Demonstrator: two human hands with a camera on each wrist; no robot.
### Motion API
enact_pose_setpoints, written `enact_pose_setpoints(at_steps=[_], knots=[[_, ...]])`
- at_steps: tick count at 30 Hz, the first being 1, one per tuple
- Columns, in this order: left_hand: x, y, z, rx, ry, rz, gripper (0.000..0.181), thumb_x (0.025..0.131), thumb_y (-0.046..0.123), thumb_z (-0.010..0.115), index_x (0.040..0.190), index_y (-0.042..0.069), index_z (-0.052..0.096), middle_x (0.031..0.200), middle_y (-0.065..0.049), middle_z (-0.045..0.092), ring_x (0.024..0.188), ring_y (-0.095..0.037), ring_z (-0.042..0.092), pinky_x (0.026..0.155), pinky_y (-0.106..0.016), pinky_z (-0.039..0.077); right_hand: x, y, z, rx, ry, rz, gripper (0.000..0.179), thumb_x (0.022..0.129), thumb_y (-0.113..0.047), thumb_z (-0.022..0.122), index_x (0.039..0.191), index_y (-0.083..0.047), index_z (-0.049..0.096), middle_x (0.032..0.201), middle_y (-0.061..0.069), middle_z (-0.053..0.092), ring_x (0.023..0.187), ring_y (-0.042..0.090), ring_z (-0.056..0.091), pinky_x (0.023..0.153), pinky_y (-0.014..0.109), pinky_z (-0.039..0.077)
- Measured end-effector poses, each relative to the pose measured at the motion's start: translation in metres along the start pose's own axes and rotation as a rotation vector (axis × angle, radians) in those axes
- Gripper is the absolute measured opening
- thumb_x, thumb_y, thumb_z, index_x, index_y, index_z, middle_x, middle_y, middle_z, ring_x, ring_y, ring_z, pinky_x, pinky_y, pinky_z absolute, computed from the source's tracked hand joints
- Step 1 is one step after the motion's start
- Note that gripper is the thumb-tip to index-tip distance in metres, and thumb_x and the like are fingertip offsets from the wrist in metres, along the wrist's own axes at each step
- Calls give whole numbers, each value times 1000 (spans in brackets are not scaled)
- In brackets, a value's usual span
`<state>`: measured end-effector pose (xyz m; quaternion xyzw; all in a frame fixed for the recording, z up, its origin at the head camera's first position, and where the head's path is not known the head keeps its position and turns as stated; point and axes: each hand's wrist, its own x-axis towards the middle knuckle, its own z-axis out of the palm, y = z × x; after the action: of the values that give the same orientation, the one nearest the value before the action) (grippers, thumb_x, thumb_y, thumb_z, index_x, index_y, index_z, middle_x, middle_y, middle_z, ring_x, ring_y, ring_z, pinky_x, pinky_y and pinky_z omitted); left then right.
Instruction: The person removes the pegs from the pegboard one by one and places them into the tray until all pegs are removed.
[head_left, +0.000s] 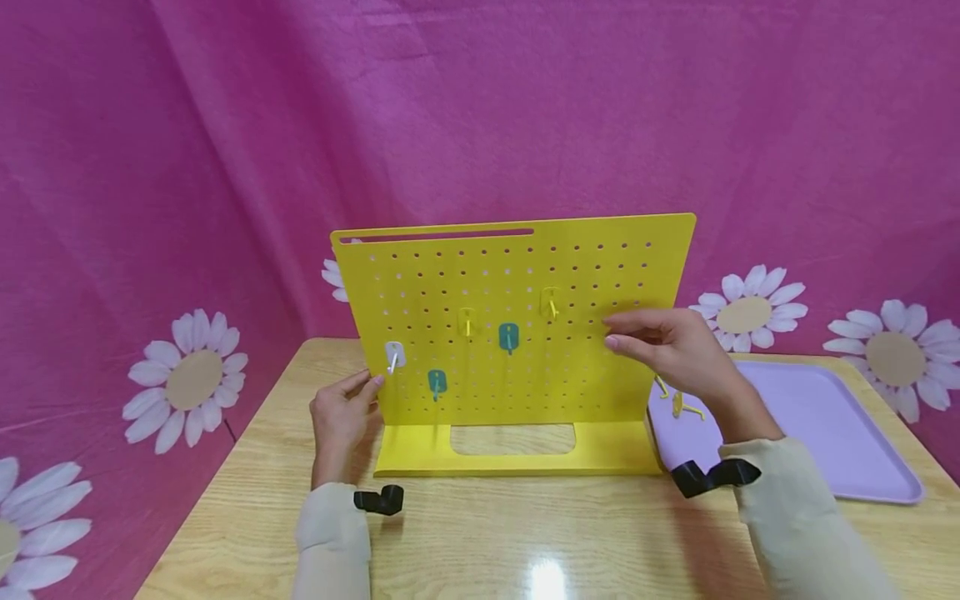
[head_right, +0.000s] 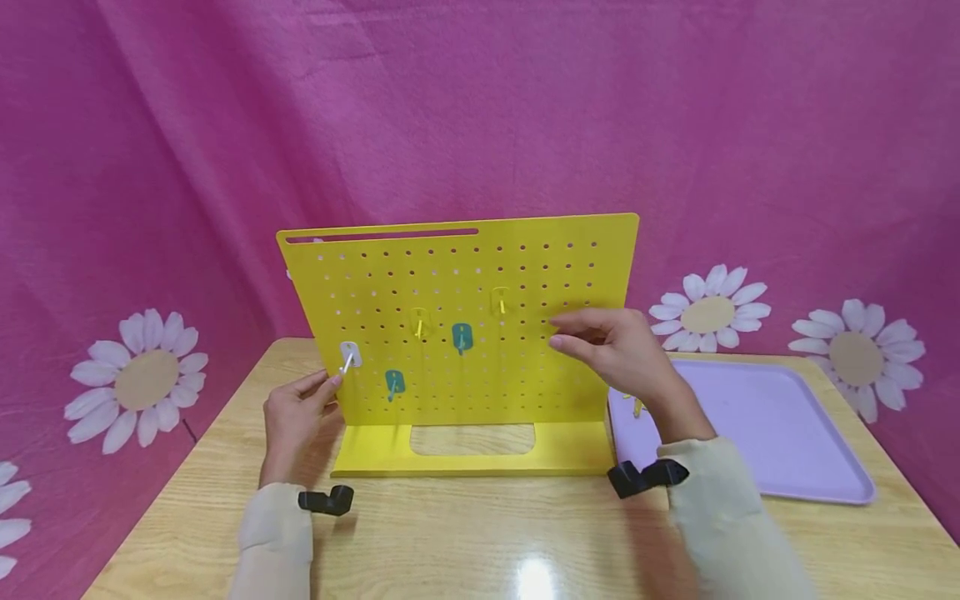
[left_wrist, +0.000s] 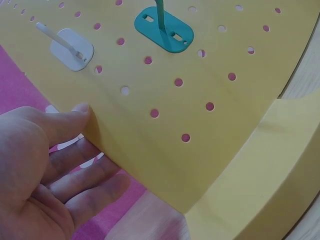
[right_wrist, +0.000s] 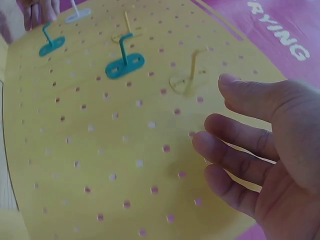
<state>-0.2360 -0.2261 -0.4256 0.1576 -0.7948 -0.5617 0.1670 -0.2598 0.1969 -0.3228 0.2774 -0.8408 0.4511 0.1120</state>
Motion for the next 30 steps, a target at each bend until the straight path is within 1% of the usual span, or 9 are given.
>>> enact_pose_setpoints(at_steps=[6, 10, 14, 17, 22, 24, 30], knots=[[0, 0, 0, 6, 3, -28, 37, 95, 23, 71, 127, 6, 69, 123, -16, 67, 104, -30, 68, 85, -40, 59, 17, -13, 16, 67, -10, 17, 25, 92, -11, 75, 114, 1, 74, 107, 14, 73, 89, 13, 71, 77, 22, 58], [0, -1, -1, 4, 7, -19, 36, 95, 22, 72, 127, 5, 69, 122, -16, 68, 102, -30, 68, 83, -39, 60, 26, -18, 25, 72, -12, 17, 27, 92, -13, 75, 115, -1, 74, 104, 11, 74, 87, 14, 71, 76, 23, 58], [1, -1, -1, 10, 1, -8, 35, 95, 23, 71, 127, 7, 70, 123, -14, 68, 100, -29, 69, 81, -37, 60, 32, -18, 33, 83, 8, -4, 26, 91, -11, 75, 114, 1, 74, 99, 11, 74, 82, 16, 72, 73, 23, 59], [0, -1, -1, 18, -7, -1, 35, 96, 23, 70, 128, 7, 70, 125, -14, 67, 100, -29, 69, 82, -38, 60, 35, -18, 38, 90, 25, -16, 24, 91, -9, 75, 112, 2, 74, 94, 11, 75, 78, 16, 71, 70, 23, 59], [0, -1, -1, 21, -15, -2, 37, 97, 24, 69, 130, 7, 68, 127, -15, 66, 101, -30, 69, 84, -40, 59, 37, -18, 44, 84, 46, -14, 19, 92, -7, 74, 109, 3, 75, 90, 10, 74, 74, 18, 70, 63, 21, 55], [1, -1, -1, 21, -13, -7, 37, 97, 24, 69, 129, 7, 68, 126, -15, 66, 102, -30, 68, 84, -39, 59, 37, -18, 46, 85, 52, -15, 18, 92, -7, 73, 107, 3, 75, 88, 11, 74, 73, 18, 69, 60, 21, 53], [1, -1, -1, 18, -1, -16, 36, 96, 23, 71, 127, 6, 69, 124, -15, 67, 101, -29, 69, 82, -38, 60, 38, -21, 47, 82, 54, -26, 16, 92, -7, 74, 104, 3, 76, 84, 15, 73, 72, 21, 69, 57, 22, 52]])
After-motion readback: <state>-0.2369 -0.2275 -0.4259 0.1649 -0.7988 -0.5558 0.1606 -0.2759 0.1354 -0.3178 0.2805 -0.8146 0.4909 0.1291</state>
